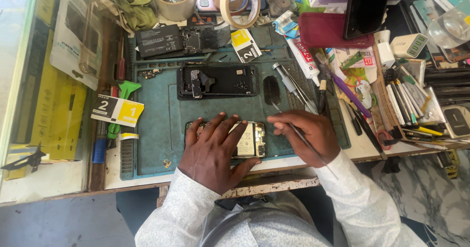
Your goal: The person disassembles a smartphone by removing the back cover and separating the internal components. They use a screwdriver to loosen screws and a plastic pry tool to open the casing, then set the parts aside on the workbench.
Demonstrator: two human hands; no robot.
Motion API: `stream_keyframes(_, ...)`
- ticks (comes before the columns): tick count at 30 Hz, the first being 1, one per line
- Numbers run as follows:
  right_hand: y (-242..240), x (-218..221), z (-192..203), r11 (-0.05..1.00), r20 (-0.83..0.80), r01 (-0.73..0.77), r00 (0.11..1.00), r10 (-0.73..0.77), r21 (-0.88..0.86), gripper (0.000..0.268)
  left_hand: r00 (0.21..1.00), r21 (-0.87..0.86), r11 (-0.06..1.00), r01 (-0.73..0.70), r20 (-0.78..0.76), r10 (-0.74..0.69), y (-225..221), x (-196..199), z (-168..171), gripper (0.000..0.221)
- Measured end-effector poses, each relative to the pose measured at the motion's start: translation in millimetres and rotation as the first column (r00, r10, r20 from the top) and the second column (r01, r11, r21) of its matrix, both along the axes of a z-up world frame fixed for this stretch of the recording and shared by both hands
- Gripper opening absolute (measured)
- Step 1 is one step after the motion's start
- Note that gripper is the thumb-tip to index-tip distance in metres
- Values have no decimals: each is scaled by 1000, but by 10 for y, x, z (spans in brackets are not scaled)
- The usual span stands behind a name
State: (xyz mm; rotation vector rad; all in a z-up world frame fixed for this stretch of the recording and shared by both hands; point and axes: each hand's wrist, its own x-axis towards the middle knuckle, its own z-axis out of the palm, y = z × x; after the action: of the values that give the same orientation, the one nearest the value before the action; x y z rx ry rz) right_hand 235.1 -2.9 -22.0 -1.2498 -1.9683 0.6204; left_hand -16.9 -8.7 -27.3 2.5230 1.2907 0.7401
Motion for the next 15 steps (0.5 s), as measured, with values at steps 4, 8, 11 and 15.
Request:
stream_keyframes(4,103,-81,116,998,104,-46,994,42,36,18,1000,-4,1000,-3,4,3,-5,0,11,76)
stream_keyframes(8,188,-167,154,999,144,-40,989,39,1,14,1000,-2,1000,-1,-1,1,-7,-4,19,75)
stream_keyframes(11,222,-169,127,998,132,-56,990,53,16,14,1000,-5,1000,-3,-3,3,-3,-5,8,74)
stream_keyframes(15,237,-151,55,998,116,16,993,-8,-65,11,1000,-2,1000,3,4,-3,-3,0,4,74)
